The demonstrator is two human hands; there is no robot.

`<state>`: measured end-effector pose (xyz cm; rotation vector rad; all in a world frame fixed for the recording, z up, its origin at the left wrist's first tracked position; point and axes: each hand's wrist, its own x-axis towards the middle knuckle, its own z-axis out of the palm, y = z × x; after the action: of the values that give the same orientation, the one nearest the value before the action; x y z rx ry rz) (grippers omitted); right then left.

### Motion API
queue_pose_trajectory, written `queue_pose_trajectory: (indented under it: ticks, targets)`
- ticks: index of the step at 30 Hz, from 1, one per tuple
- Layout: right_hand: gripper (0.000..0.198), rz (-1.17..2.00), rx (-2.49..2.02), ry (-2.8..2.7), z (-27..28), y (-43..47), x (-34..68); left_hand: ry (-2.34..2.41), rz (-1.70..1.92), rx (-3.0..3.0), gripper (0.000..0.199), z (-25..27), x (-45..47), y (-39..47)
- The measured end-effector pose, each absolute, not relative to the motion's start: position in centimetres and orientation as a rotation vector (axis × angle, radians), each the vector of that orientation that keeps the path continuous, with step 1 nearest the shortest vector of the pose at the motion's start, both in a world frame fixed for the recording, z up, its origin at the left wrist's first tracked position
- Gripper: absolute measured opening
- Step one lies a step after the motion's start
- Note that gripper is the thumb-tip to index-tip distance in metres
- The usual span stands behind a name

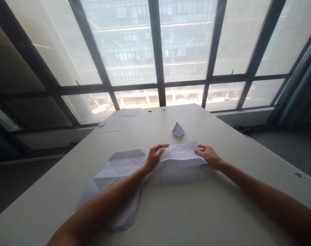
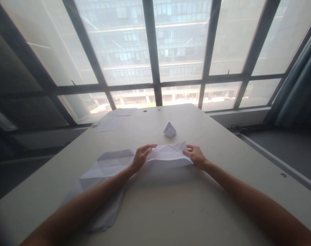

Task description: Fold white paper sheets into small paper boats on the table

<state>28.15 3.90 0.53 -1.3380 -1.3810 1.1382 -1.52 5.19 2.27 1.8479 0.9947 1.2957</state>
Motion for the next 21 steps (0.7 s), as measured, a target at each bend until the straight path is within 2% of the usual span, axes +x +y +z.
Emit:
queue_pose_trajectory:
  ticks: [3, 6, 10, 12, 14, 17, 21]
  targets:
    - [0.039, 0.992, -1.286, -1.581, 0.1, 4.4, 28.8, 0.948, 1.225, 1.881, 0.025, 2.0, -1.5, 5.2]
    - [0.036, 0.718, -1.289, -1.816, -0.6, 4.6, 28.9, 0.991, 1.021, 2.01, 0.023, 1.5, -1.2, 5.2]
    - [0.048, 0.375, -1.485, -1.935, -1.0, 4.2, 28.6, 1.094, 0.874, 2.246, 0.023, 0.8, -0.6, 4.8]
    - [0.055, 0.183, -1.497, -2.002, -0.7, 3.7, 28.3, 1.128, 0.805, 2.408, 0.028, 0.7, -0.4, 4.3]
    - [0.053, 0.025, -1.412, -2.099, -0.4, 3.1, 27.8, 1.171, 0.681, 2.568, 0.042, 0.7, -0.2, 3.8]
    - [0.046, -0.002, -1.267, -2.292, -0.3, 2.3, 26.4, 1.144, 0.453, 2.731, 0.057, 0.4, -0.1, 3.3]
    - [0.054, 0.178, -1.369, -2.456, -1.5, 2.6, 23.4, 1.054, 0.237, 2.778, 0.063, -0.1, 0.1, 3.6]
